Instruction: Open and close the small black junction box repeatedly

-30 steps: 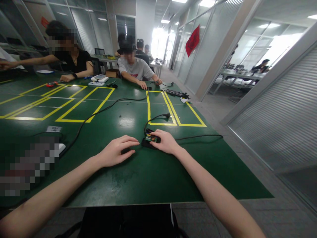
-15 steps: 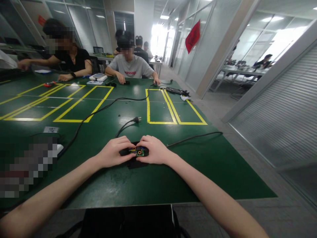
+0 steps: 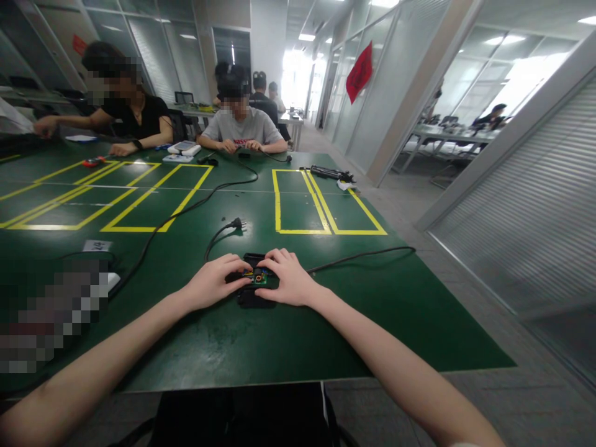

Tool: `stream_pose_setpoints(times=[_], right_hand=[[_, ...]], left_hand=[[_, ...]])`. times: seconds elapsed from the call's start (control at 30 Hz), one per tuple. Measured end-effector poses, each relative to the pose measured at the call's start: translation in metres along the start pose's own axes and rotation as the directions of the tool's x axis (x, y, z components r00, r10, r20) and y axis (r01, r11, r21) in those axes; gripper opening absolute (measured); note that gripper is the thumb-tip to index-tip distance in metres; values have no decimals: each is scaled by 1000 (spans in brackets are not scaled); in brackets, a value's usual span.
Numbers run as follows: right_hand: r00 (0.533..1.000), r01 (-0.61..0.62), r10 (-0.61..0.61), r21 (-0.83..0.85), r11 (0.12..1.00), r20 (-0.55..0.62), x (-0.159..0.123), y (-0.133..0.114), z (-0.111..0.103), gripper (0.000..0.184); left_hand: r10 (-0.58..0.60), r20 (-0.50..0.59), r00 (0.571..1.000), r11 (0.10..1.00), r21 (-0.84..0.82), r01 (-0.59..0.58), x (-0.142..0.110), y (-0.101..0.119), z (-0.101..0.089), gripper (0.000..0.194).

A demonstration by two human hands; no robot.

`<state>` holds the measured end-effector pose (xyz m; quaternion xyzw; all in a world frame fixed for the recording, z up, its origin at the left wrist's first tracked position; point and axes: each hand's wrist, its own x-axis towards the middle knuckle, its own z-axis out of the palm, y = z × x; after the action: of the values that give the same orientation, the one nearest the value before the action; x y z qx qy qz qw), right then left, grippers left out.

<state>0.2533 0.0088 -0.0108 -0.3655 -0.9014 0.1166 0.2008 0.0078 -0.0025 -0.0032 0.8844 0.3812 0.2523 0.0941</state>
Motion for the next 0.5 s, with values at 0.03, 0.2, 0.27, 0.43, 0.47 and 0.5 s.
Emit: stream_pose_setpoints(times=[0.03, 0.2, 0.27, 0.43, 0.47, 0.5], right_hand=[[1000, 6, -6, 17, 1000, -4, 0, 0, 1, 51], [999, 31, -28, 88, 996, -28, 3, 2, 2, 34], [999, 28, -24, 96, 995, -42, 3, 2, 3, 32], [995, -5, 14, 95, 995, -98, 6, 0, 8, 32], [994, -5, 16, 97, 995, -111, 6, 0, 10, 32], [992, -1, 14, 101, 995, -124, 6, 0, 11, 32]], left_hand=[[11, 11, 1000, 1000, -14, -10, 0, 0, -2, 16], [18, 71, 997, 995, -96, -12, -2, 1, -8, 23], [-1, 64, 998, 995, -95, 7, -2, 0, -8, 23], [-27, 45, 999, 990, -134, 33, -1, -3, -4, 23], [-27, 46, 999, 989, -144, 33, -1, -4, -4, 23], [-25, 49, 998, 988, -153, 32, -1, -5, -3, 24]])
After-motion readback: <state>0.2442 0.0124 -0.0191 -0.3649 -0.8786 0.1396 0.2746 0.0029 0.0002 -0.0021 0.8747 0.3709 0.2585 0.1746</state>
